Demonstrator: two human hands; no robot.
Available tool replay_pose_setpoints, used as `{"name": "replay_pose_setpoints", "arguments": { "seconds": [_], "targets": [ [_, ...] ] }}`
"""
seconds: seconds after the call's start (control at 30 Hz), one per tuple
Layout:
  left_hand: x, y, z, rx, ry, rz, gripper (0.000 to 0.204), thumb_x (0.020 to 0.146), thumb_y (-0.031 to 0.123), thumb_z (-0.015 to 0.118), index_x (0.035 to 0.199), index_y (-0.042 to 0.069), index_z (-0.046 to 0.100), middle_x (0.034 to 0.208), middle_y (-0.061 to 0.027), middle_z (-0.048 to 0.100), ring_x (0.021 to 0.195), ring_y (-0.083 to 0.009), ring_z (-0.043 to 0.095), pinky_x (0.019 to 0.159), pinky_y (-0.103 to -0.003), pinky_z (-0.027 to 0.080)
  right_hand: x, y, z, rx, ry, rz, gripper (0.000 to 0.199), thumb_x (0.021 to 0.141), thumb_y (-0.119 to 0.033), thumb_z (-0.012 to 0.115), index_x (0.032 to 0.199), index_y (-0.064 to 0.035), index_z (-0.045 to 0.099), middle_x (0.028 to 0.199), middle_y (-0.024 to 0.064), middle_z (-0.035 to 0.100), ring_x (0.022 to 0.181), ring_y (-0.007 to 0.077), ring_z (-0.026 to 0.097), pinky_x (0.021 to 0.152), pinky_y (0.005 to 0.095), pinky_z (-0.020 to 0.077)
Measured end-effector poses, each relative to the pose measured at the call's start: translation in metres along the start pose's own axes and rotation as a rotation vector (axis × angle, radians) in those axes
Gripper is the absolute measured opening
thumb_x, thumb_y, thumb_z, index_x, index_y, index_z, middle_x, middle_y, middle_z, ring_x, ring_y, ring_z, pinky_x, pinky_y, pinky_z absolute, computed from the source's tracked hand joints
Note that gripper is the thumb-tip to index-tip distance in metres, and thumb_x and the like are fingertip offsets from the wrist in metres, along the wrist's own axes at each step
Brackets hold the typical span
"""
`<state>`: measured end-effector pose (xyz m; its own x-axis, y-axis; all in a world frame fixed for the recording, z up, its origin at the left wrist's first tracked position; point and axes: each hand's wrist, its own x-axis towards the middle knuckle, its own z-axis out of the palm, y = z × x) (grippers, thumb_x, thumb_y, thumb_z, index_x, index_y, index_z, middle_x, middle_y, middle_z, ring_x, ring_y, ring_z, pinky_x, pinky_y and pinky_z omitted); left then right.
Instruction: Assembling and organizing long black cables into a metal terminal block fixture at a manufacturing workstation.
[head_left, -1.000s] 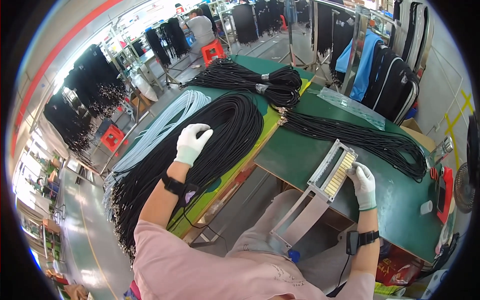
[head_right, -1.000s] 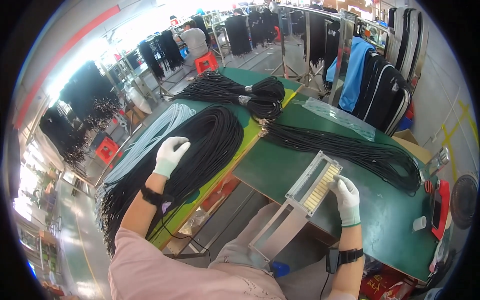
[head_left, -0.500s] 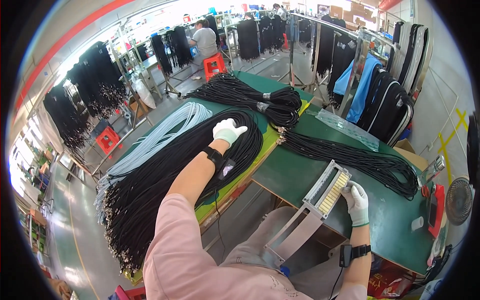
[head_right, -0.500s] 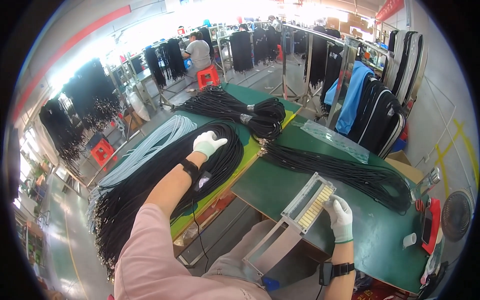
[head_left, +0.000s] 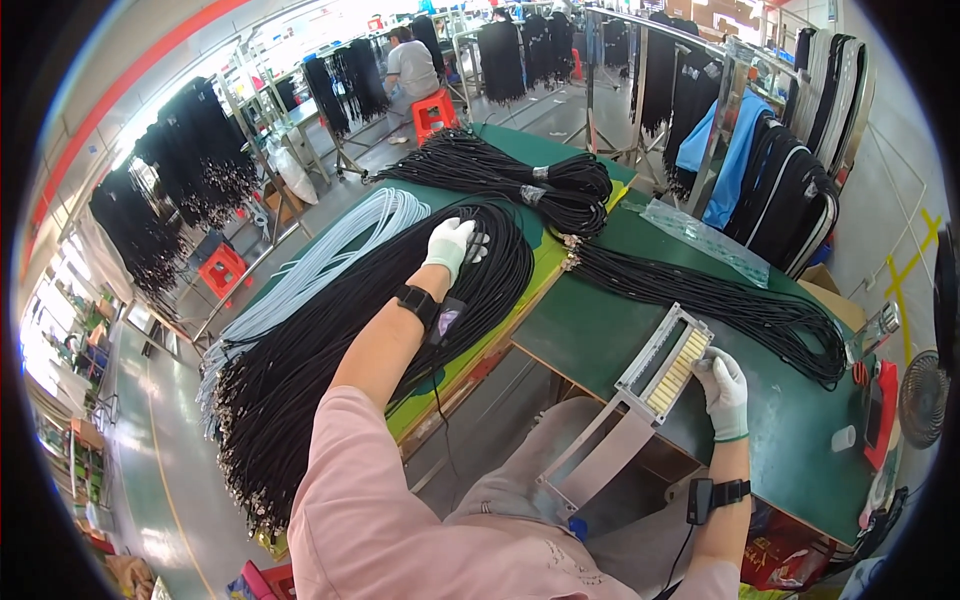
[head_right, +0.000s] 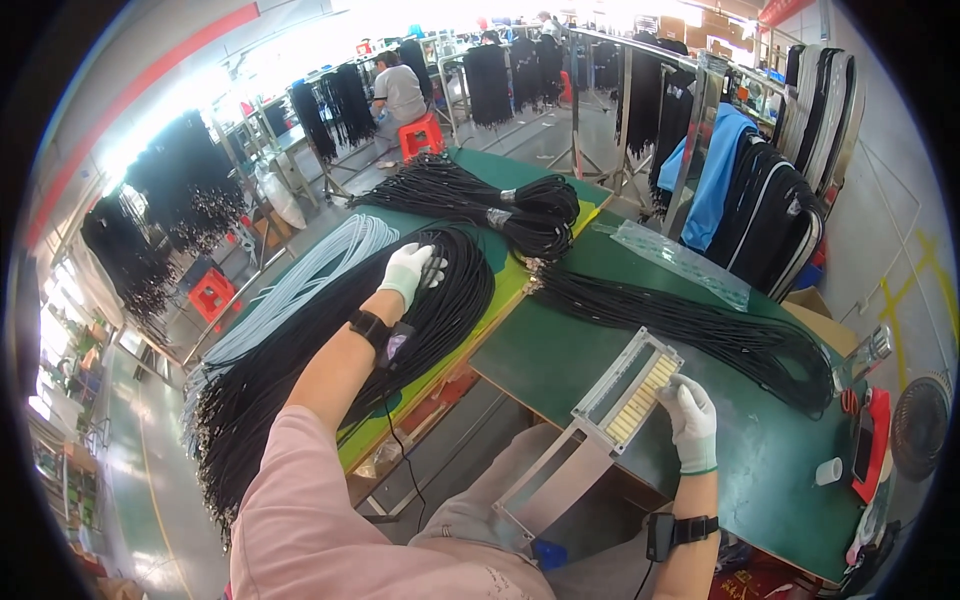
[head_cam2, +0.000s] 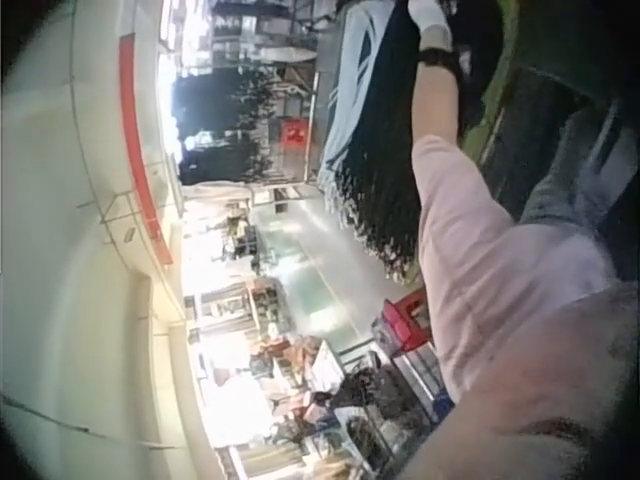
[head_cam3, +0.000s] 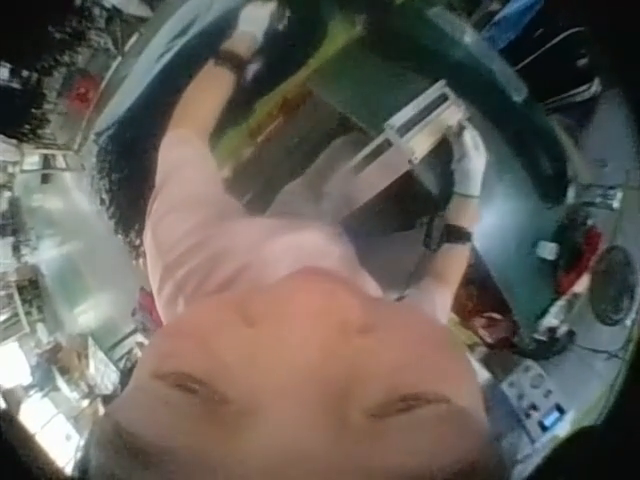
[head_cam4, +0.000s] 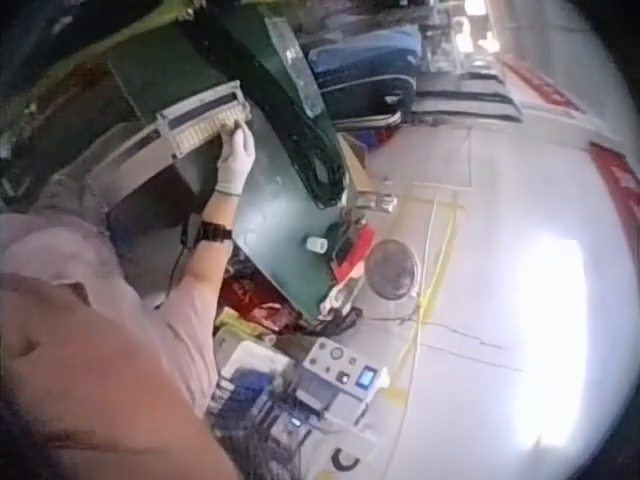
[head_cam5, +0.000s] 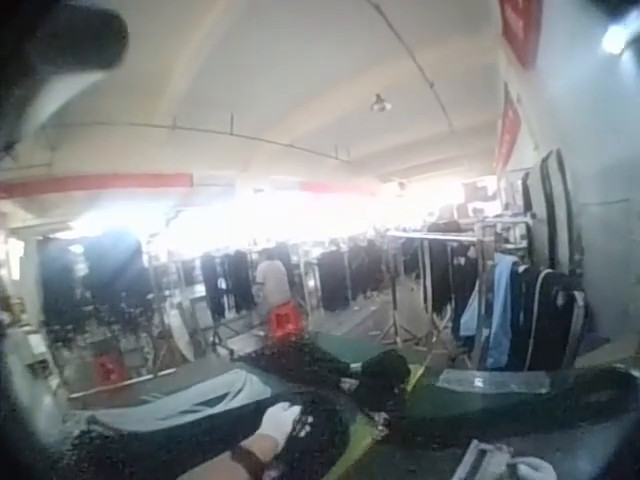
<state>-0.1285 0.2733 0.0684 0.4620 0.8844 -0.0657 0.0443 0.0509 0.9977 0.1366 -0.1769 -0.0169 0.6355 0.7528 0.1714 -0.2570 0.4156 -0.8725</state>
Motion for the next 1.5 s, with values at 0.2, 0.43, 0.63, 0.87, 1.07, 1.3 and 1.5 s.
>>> {"name": "replay_pose_setpoints", "arguments": {
  "seconds": [0.2,0.43,0.63,0.87,1.07,1.3,1.5],
  "targets": [
    [-0.003,-0.011,-0.008,-0.271,-0.049,0.006,0.027,0.097,0.017,0.051,0.116,-0.002,0.048,0.089,-0.0165,0.069,0.063,-0.0256,0.066,0.053,-0.035,0.054,0.0,0.0,0.003,-0.015,0.003,0.011,0.031,0.097,-0.016,0.057,0.119,0.0056,0.057,0.096,0.0088,0.066,0.092,0.0191,0.063,0.095,0.0405,0.0498],
    [-0.002,-0.016,-0.007,-0.275,-0.03,0.041,0.03,0.098,0.018,0.052,0.116,-0.004,0.047,0.094,-0.0166,0.069,0.066,-0.0262,0.067,0.056,-0.035,0.055,0.001,0.003,-0.001,0.011,0.002,-0.002,0.033,0.095,-0.018,0.06,0.119,0.0052,0.058,0.095,0.0124,0.069,0.093,0.0238,0.066,0.092,0.0404,0.0507],
    [-0.003,-0.017,-0.006,-0.309,-0.028,0.061,0.036,0.098,0.019,0.053,0.123,-0.005,0.044,0.096,-0.0169,0.069,0.068,-0.0261,0.068,0.056,-0.034,0.056,0.0,0.002,-0.001,-0.005,0.014,0.003,0.033,0.096,-0.017,0.059,0.119,0.0056,0.057,0.095,0.0112,0.067,0.093,0.0222,0.065,0.093,0.0406,0.0505],
    [0.001,-0.02,-0.009,-0.333,-0.03,0.045,0.044,0.098,0.019,0.053,0.131,-0.005,0.037,0.097,-0.0176,0.069,0.066,-0.0261,0.068,0.055,-0.034,0.056,0.0,0.0,0.003,-0.016,0.004,0.011,0.031,0.097,-0.016,0.057,0.12,0.006,0.056,0.095,0.0092,0.066,0.092,0.0192,0.064,0.094,0.0402,0.0505],
    [0.002,-0.023,-0.008,-0.348,-0.04,0.044,0.048,0.098,0.019,0.053,0.134,-0.005,0.034,0.096,-0.0175,0.069,0.066,-0.0263,0.068,0.055,-0.034,0.056,0.0,0.001,0.002,-0.021,0.009,0.008,0.032,0.097,-0.016,0.057,0.12,0.0061,0.056,0.094,0.0093,0.066,0.092,0.0194,0.064,0.093,0.0403,0.0506],
    [-0.008,-0.014,-0.002,-0.304,-0.019,0.052,0.047,0.096,0.023,0.059,0.13,-0.004,0.041,0.096,-0.0156,0.069,0.061,-0.0216,0.065,0.053,-0.032,0.054,0.0,0.0,0.003,-0.024,0.006,0.004,0.032,0.097,-0.017,0.057,0.12,0.0059,0.056,0.095,0.0091,0.066,0.092,0.0196,0.064,0.094,0.0407,0.0504],
    [-0.009,0.002,-0.008,-0.209,-0.042,0.006,0.037,0.094,0.03,0.064,0.114,0.001,0.051,0.078,-0.0046,0.06,0.052,-0.0126,0.052,0.045,-0.026,0.041,0.001,0.002,-0.002,-0.013,0.0,0.005,0.033,0.097,-0.018,0.058,0.12,0.0054,0.057,0.094,0.0093,0.066,0.092,0.0199,0.064,0.094,0.0413,0.0499]
  ]
}}
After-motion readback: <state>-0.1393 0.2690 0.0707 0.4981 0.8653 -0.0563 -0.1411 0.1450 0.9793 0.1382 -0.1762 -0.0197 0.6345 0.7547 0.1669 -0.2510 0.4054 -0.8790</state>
